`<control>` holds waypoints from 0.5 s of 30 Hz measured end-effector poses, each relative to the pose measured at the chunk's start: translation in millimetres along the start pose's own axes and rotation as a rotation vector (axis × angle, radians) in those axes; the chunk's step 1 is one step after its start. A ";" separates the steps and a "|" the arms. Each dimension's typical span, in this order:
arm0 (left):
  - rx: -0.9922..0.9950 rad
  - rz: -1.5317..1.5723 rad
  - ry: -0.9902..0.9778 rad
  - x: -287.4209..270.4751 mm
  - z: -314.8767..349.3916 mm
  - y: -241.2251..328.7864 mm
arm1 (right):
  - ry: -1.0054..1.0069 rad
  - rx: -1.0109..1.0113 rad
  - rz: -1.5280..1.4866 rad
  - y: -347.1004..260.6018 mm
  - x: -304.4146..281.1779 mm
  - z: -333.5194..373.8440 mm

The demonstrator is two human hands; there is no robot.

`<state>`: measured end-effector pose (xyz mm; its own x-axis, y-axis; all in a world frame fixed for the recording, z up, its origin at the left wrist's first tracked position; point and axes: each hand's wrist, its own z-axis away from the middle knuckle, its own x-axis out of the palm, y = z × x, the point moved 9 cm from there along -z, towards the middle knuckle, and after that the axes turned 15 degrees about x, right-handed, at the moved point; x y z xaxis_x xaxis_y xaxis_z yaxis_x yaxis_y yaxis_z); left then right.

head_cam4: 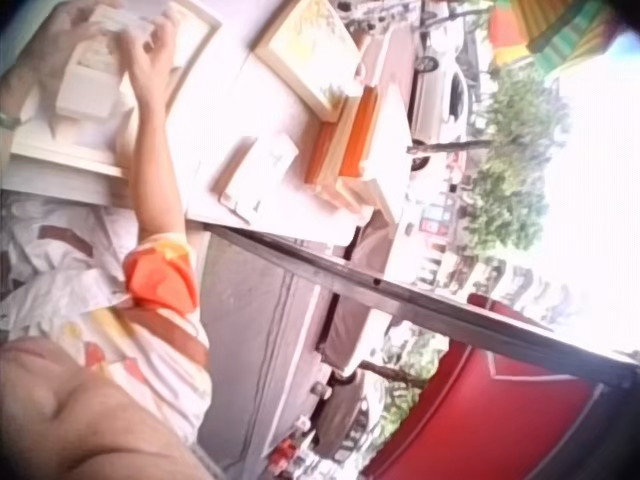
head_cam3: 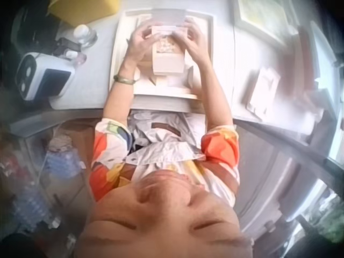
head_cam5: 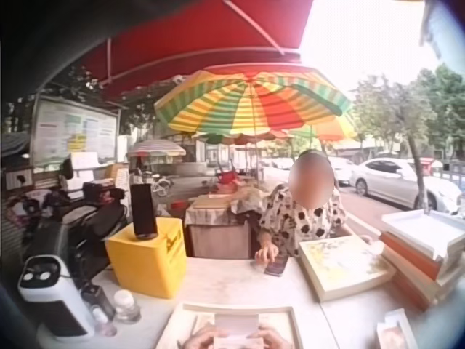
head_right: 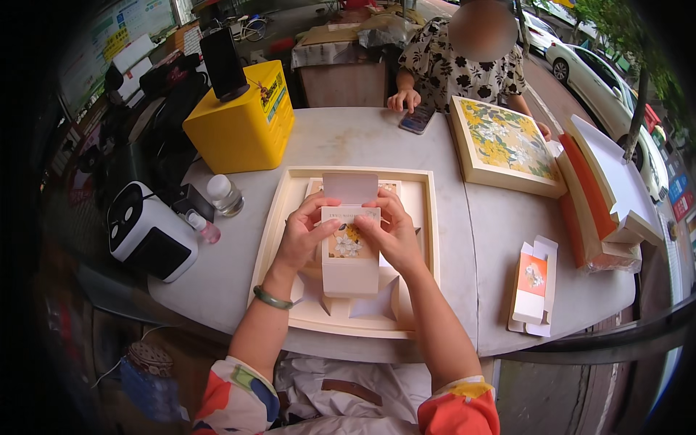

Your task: The person assembles small decorative boxes by folding flaps and placing them into a wooden tray. They repeat this process for several boxes, then handle a large white sheet of paper at the end.

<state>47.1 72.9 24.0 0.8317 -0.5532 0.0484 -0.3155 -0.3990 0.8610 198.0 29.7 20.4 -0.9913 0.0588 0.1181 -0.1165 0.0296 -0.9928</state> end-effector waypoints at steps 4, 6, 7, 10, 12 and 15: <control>0.064 0.122 0.121 1.2 0.3 4.7 | 0.032 0.015 -0.095 -1.9 -0.6 3.3; 0.099 0.158 0.176 3.5 -1.0 11.7 | 0.060 0.001 -0.144 -2.2 -4.4 4.4; 0.084 0.167 0.173 4.7 -2.5 16.4 | 0.080 -0.030 -0.144 -4.6 -4.7 4.5; -0.008 0.164 0.074 3.8 -0.8 1.7 | 0.110 -0.019 -0.083 -8.3 -2.5 4.9; -0.052 0.161 0.022 3.7 1.4 -8.3 | 0.098 0.013 -0.051 -5.3 -1.2 4.1; -0.044 0.131 0.043 2.9 1.8 -8.9 | 0.089 0.025 -0.071 1.7 -4.1 2.9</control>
<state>51.5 73.5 15.5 0.8037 -0.5661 0.1832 -0.4035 -0.2922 0.8671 201.7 26.6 18.2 -0.9712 0.1458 0.1885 -0.1888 0.0125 -0.9819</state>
